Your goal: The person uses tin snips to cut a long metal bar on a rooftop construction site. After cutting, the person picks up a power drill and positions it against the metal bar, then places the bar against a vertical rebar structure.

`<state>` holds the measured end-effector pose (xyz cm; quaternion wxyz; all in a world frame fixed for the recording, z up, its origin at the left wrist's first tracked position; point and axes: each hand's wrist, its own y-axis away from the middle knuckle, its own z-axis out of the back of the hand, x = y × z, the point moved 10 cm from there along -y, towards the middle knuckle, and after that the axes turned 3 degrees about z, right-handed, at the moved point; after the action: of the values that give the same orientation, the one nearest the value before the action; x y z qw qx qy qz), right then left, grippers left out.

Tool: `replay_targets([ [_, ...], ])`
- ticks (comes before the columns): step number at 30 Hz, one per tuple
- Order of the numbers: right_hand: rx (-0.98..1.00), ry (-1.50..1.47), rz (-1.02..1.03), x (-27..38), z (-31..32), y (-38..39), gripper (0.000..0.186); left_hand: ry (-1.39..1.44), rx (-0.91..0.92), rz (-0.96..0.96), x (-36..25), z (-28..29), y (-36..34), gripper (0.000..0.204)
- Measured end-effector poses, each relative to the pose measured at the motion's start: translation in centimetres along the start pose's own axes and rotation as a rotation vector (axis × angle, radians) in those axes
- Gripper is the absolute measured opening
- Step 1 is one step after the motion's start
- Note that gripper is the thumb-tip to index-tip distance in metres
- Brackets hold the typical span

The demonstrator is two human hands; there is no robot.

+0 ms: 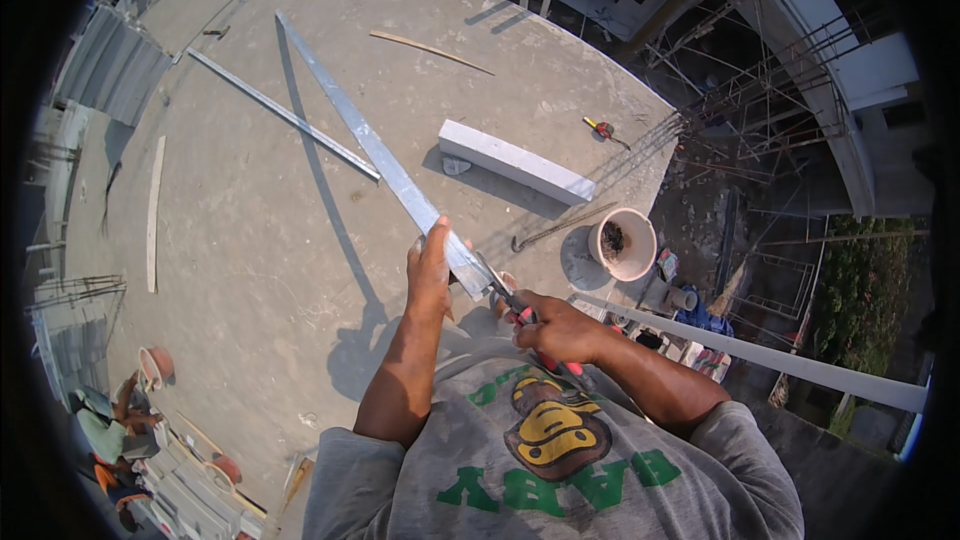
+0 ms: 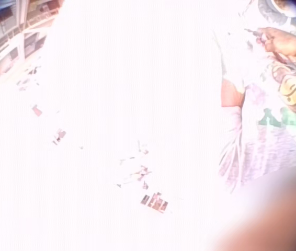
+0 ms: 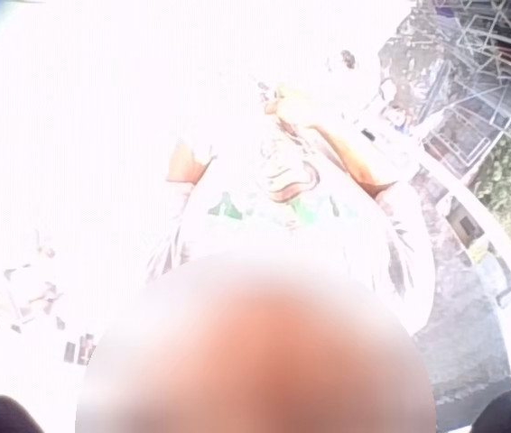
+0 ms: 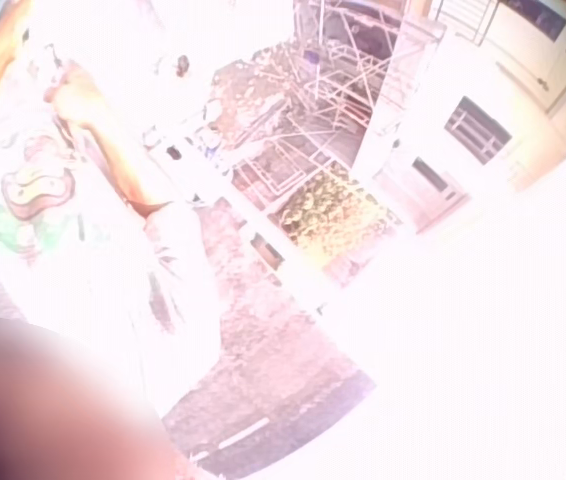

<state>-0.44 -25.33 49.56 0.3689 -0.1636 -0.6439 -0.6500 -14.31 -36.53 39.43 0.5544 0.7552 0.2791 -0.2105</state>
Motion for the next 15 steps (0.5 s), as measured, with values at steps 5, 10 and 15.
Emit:
replay_targets([
  [5, 0.002, 0.063, 0.006, 0.3, 0.0, -0.1, 0.047, -0.017, -0.015, 0.009, -0.1, 0.2, 0.3, 0.045],
  [10, 0.093, 0.012, 0.014, 0.9, 0.0, 0.4, 0.048, -0.012, -0.008, 0.006, -0.3, 0.2, 0.5, 0.047],
  [15, 0.101, 0.01, -0.005, 1.2, -0.1, 0.7, 0.05, -0.028, -0.007, 0.001, -0.3, 0.3, 0.5, 0.047],
])
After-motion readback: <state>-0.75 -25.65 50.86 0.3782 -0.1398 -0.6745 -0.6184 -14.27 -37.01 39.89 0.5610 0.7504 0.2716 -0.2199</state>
